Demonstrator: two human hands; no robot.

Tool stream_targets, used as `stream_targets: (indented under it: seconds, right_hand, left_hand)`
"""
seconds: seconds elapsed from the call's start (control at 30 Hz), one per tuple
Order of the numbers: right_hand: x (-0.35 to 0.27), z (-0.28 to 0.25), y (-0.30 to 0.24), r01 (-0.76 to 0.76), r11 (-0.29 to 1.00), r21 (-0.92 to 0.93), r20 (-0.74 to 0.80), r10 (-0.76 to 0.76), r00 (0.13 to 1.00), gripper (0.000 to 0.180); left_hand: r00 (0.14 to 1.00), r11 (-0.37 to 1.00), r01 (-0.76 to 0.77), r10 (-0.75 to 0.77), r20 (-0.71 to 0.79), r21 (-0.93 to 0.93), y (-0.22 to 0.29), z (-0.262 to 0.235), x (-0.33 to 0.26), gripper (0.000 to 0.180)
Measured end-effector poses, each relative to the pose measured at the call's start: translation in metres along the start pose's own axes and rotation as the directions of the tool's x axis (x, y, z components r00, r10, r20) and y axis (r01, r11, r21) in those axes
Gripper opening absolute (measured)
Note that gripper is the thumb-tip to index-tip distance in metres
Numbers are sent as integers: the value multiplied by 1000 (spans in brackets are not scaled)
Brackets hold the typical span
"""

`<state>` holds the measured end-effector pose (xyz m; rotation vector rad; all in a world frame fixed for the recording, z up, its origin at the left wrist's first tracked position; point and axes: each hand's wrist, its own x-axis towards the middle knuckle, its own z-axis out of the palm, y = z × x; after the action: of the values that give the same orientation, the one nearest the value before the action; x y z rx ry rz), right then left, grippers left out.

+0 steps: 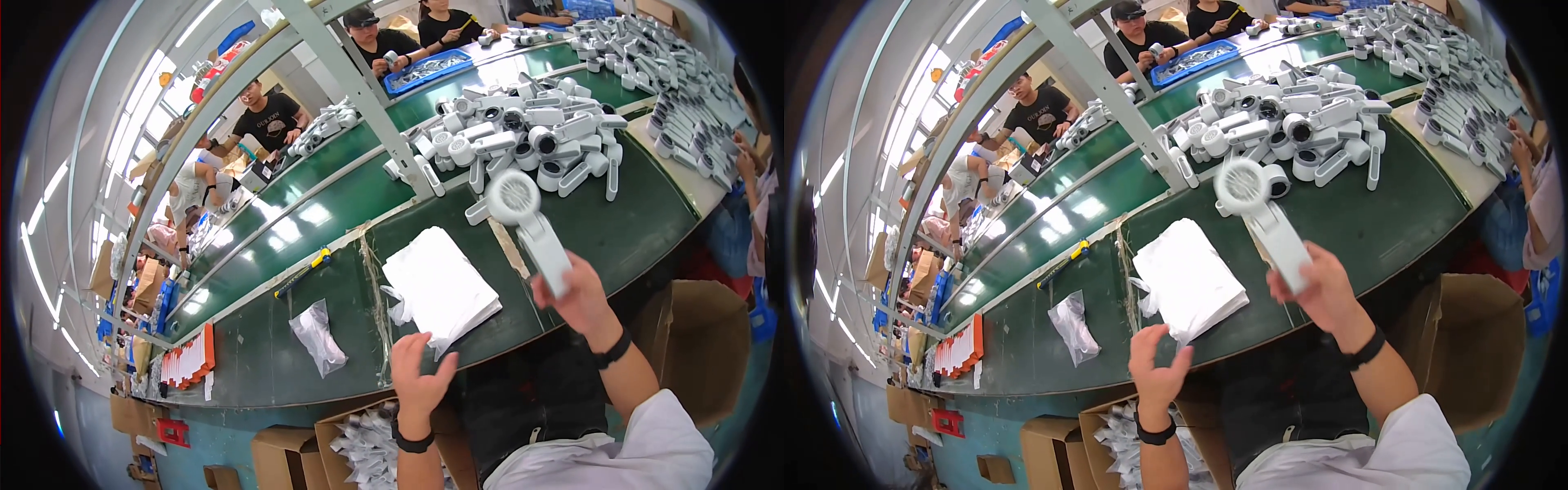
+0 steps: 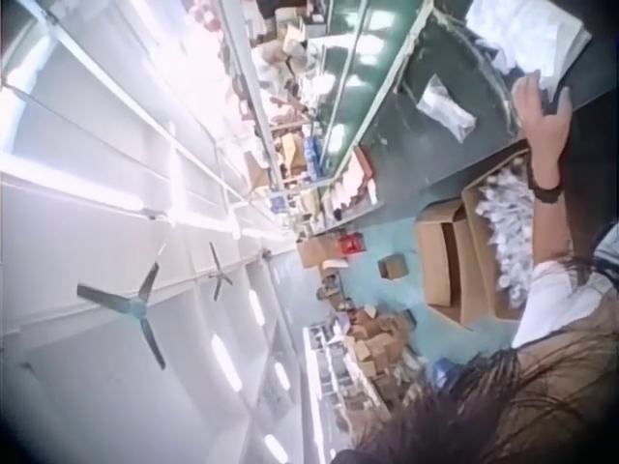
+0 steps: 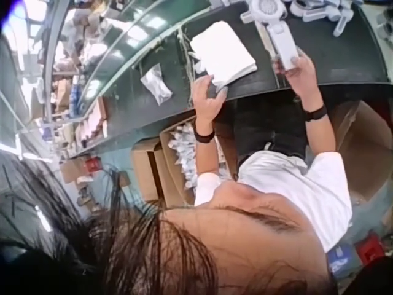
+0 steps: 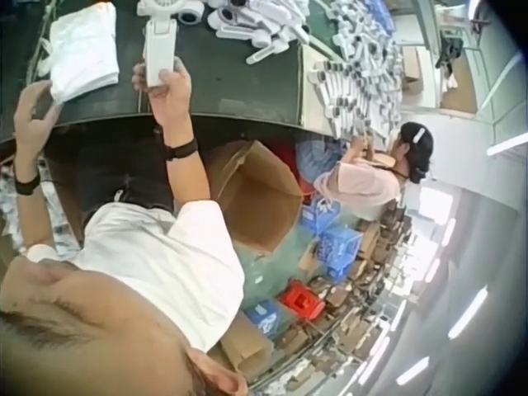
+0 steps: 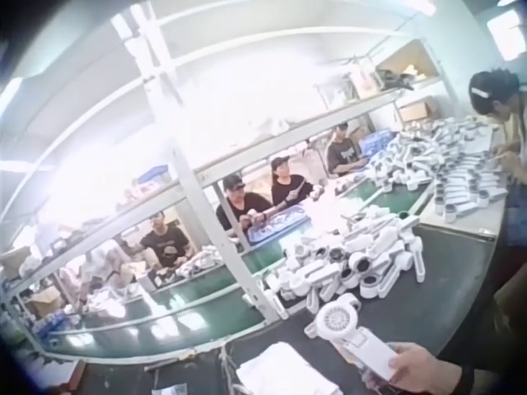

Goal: The person picks up a handheld fan from a pile, slides it into a plastic bag, and places the bagged fan into a cardboard box, repeating the process for several fans.

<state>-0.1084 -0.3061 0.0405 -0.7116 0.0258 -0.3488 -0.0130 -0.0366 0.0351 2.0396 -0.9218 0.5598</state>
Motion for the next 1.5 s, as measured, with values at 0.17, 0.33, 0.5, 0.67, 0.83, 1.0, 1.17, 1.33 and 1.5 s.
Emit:
stream_targets:
  seconds: [0.17,0.33,0.5,0.67,0.83,1.0,1.17,1.33,1.5]
  right_hand:
    - [-49,-16,13,-221,975,0,122,220,968,54]
    - [-56,-10,30,-149,975,-164,130,171,977,43]
    - [-49,17,35,-185,930,-319,-106,158,982,31]
    - [-31,38,49,-146,891,-429,-159,85,984,23]
    - [-16,34,56,-77,821,-566,-191,-40,981,23]
    - [-12,2,76,-17,764,-645,-273,-210,939,19]
    - [-26,16,69,8,717,-697,-201,-206,958,17]
    - [-42,15,31,130,640,-758,-48,-253,966,23]
    - [-68,6,-22,-25,547,-837,234,398,887,68]
  left_hand:
    - [984,988,-19,-9,178,156,2,21,9,25]
    - [906,885,416,-384,179,-209,20,33,10,11]
    - [807,575,565,-534,252,-592,41,52,-8,9]
    - [805,472,567,-490,334,-676,51,60,-16,11]
    - [727,278,632,-536,429,-724,44,58,-11,16]
    - [678,-360,375,-522,518,-854,18,49,-22,11]
    - [636,-51,481,-666,389,-875,37,54,-13,7]
    - [647,261,587,-720,250,-767,44,46,-3,13]
    - [745,383,564,-618,251,-732,51,51,2,19]
